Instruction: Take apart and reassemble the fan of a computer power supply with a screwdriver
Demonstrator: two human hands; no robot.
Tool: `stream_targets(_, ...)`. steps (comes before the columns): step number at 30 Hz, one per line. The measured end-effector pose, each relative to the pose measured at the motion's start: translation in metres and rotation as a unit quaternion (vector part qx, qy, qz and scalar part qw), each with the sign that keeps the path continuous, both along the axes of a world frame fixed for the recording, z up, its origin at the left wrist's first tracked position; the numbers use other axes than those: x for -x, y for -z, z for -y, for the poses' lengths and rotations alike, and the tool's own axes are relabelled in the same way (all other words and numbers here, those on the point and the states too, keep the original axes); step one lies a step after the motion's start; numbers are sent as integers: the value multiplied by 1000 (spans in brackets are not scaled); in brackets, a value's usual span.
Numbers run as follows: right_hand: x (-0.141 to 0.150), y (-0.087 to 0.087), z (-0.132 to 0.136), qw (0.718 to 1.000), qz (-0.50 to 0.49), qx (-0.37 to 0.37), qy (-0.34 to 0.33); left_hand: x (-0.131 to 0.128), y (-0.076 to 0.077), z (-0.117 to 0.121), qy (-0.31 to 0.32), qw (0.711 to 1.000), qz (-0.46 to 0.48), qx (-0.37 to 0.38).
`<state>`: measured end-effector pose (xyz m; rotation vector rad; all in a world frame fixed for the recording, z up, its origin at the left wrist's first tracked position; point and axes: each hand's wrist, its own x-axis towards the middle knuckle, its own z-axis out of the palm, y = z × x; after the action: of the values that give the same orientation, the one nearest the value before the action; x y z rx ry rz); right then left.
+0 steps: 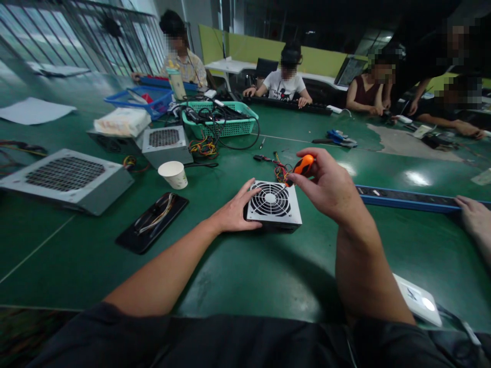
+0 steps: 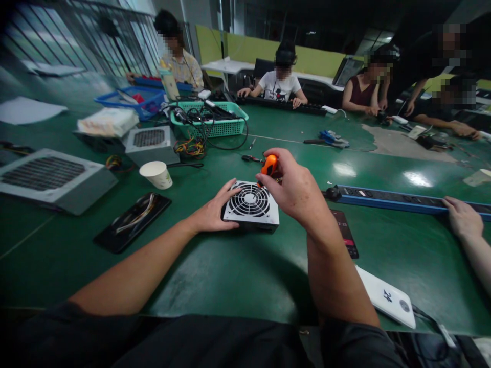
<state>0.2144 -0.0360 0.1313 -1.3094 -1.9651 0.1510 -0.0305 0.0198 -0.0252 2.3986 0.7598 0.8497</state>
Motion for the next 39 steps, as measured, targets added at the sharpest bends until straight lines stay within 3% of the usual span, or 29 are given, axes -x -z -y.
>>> stream_targets(4, 13, 17, -9, 999, -15, 2, -36, 0, 2, -1, 4, 1000, 10, 0)
stream_targets(8, 15, 23, -14, 1000, 7, -4, -25, -1, 1, -1, 8, 1000, 19, 4)
stream_targets(13, 12, 23, -14, 1000, -2, -2, -14, 0, 2, -1, 8, 1000, 21, 4)
stream_targets(24, 23, 19, -7, 990, 134, 25, -36, 0, 1, -1, 12, 1000, 21, 13)
stream_targets(39, 24, 12, 3, 975, 209, 27, -73, 1, 6, -4, 20, 999, 34, 17)
